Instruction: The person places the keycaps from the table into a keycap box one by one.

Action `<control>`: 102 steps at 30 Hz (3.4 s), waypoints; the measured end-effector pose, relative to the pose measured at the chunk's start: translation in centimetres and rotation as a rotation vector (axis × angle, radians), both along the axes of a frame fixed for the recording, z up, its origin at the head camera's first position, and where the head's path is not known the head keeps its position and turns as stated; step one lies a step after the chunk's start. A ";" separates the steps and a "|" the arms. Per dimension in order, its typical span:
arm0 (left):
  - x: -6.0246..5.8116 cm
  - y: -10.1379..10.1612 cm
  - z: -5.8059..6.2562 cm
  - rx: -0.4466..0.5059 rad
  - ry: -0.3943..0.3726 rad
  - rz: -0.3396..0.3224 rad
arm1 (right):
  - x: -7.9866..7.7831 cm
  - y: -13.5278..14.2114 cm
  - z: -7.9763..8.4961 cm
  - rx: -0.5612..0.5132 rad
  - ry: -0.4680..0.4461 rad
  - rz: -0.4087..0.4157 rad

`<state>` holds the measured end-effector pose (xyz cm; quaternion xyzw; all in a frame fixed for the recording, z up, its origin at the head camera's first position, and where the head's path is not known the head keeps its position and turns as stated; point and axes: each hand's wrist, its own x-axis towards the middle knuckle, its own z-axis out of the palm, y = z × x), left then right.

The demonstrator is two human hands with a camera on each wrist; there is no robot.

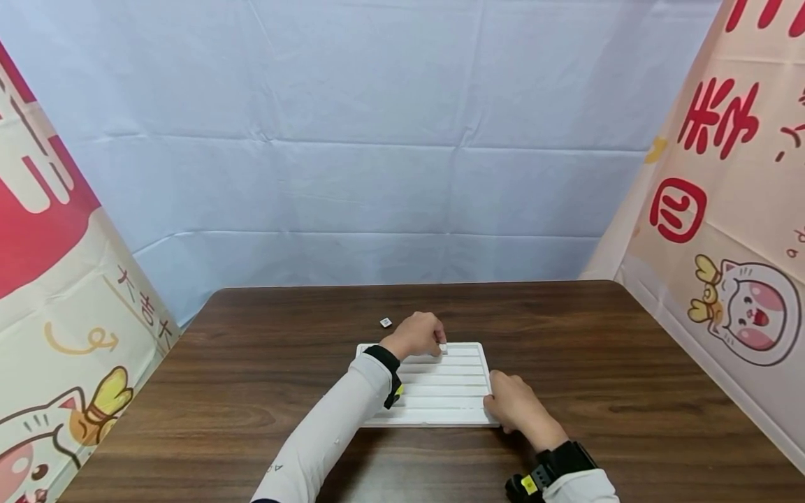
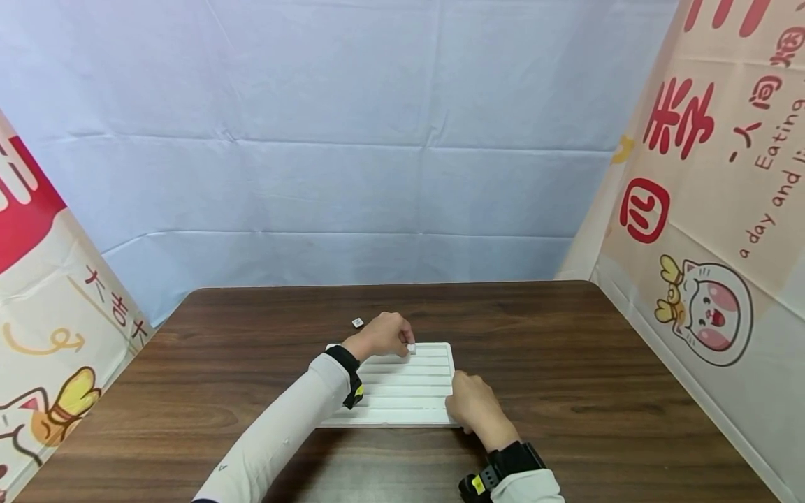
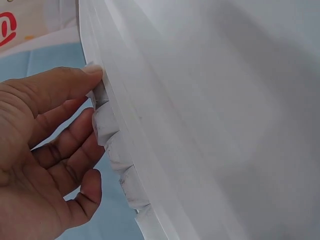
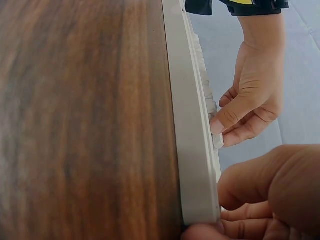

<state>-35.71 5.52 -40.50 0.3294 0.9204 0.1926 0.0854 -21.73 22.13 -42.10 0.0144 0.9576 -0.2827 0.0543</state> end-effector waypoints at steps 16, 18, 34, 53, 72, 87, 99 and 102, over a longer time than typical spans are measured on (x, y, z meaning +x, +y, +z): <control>0.1 0.1 -0.2 -0.024 0.011 0.012 | 0.1 0.1 0.0 -0.012 0.008 0.003; 0.1 0.1 -0.1 -0.022 0.011 0.012 | 0.1 0.1 0.0 -0.011 0.007 0.003; 0.0 0.1 -0.2 -0.019 0.000 0.006 | 0.2 0.1 0.2 -0.015 0.005 0.012; 0.0 0.3 -0.2 -0.065 0.025 -0.006 | 0.1 0.0 0.2 -0.010 0.002 0.010; 0.0 0.1 -0.3 -0.075 0.061 -0.014 | 0.1 0.0 0.1 -0.005 0.009 0.017; 0.0 -0.4 0.0 0.013 -0.006 -0.015 | 0.1 0.1 0.0 -0.005 0.014 0.020; -0.4 -0.9 -0.2 0.020 0.005 -0.039 | -0.1 0.1 -0.2 -0.007 0.001 0.001; -0.3 -1.0 -0.2 0.015 0.016 -0.034 | 0.0 0.1 -0.1 -0.009 0.008 0.006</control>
